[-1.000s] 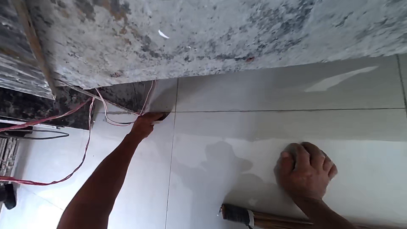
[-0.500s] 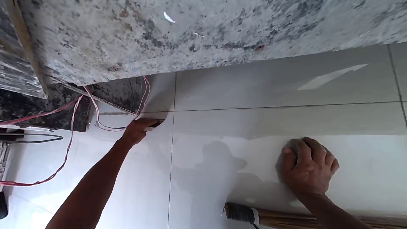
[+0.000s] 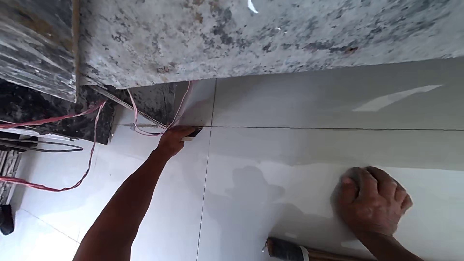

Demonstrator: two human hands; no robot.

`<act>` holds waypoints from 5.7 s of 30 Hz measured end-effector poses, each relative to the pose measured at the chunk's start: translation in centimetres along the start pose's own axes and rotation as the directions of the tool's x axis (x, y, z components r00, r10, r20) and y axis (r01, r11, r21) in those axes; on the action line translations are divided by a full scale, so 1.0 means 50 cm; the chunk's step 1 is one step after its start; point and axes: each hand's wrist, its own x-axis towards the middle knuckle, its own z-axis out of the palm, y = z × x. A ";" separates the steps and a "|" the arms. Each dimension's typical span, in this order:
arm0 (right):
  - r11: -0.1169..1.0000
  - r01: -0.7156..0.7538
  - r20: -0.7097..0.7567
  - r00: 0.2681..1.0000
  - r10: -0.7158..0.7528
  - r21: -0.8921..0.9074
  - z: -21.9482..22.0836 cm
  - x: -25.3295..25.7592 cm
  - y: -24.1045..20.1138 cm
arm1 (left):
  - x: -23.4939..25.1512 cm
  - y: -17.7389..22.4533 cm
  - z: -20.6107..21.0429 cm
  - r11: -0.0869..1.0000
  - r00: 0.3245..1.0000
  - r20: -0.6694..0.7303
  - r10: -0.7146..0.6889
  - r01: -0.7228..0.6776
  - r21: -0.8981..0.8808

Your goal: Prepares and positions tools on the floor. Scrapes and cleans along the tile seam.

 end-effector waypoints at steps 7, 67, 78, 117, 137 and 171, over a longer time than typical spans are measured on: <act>1.000 0.008 -0.028 1.000 -0.007 0.024 0.006 -0.001 0.002 | -0.119 0.081 0.001 0.999 0.994 0.105 -0.041 0.044 -0.027; 0.985 0.162 -0.005 0.987 -0.162 0.057 0.157 -0.106 -0.423 | -0.152 -0.352 -0.116 0.071 0.048 -0.054 -0.997 0.800 -0.596; 0.984 0.167 -0.002 0.986 -0.167 0.058 0.155 -0.104 -0.426 | -0.217 -0.377 -0.109 0.152 0.055 -0.173 -0.983 0.770 -0.620; 0.977 0.181 -0.001 0.983 -0.182 0.110 0.151 -0.104 -0.431 | -0.212 -0.132 0.014 0.226 0.182 -0.143 -0.973 0.617 -0.754; 0.985 0.166 -0.003 0.986 -0.166 0.036 0.157 -0.106 -0.422 | -0.276 -0.096 0.021 0.068 0.060 -0.049 -0.997 0.359 -0.931; 0.920 -0.345 -0.098 0.925 0.367 0.187 -0.109 -0.022 0.096 | 0.220 0.543 0.150 0.968 0.968 0.026 0.250 -0.249 -0.039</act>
